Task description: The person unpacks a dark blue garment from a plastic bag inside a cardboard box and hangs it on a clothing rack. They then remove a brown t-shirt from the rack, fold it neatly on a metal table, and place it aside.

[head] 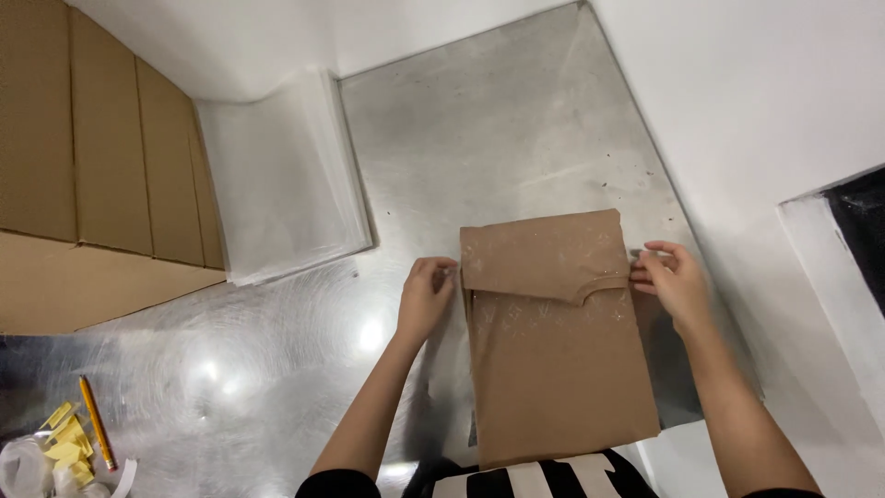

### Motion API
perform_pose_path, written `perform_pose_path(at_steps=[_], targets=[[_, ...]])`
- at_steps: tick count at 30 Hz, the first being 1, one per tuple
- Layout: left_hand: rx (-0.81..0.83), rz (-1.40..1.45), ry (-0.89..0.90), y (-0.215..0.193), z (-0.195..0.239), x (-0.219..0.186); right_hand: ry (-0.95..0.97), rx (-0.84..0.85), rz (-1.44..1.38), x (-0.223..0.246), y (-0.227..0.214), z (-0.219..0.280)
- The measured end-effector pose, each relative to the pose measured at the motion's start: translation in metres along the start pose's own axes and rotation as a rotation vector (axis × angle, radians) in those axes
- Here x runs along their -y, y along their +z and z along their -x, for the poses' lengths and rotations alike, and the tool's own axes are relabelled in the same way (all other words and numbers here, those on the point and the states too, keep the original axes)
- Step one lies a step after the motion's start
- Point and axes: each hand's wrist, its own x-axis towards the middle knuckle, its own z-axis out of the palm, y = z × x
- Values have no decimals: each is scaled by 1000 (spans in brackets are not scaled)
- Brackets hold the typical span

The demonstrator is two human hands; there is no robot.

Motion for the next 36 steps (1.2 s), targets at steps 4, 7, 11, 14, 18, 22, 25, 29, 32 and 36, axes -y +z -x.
perform_pose_path(at_steps=[4,7,11,14,18,22,25,29,32,36], targets=[[-94,93,-11,8,-35,-10,-105,-19,177,5,10,-41],[-67,-56,165,11,-63,-19,-397,1,513,30,22,-65],[134,-334,136,24,-104,-2,-460,313,728,60,43,-80],[192,-442,87,31,-114,9,-373,339,929,44,49,-102],[139,-362,92,30,-104,0,-449,218,1120,25,50,-113],[73,-443,214,28,-81,-6,-604,139,934,18,37,-81],[5,-511,363,28,-51,0,-687,29,806,3,22,-43],[-269,-671,731,40,-14,35,-705,-20,794,-25,8,8],[-312,-685,784,53,10,56,-710,-42,832,-43,5,29],[-293,-562,643,60,38,54,-756,-72,832,-50,1,36]])
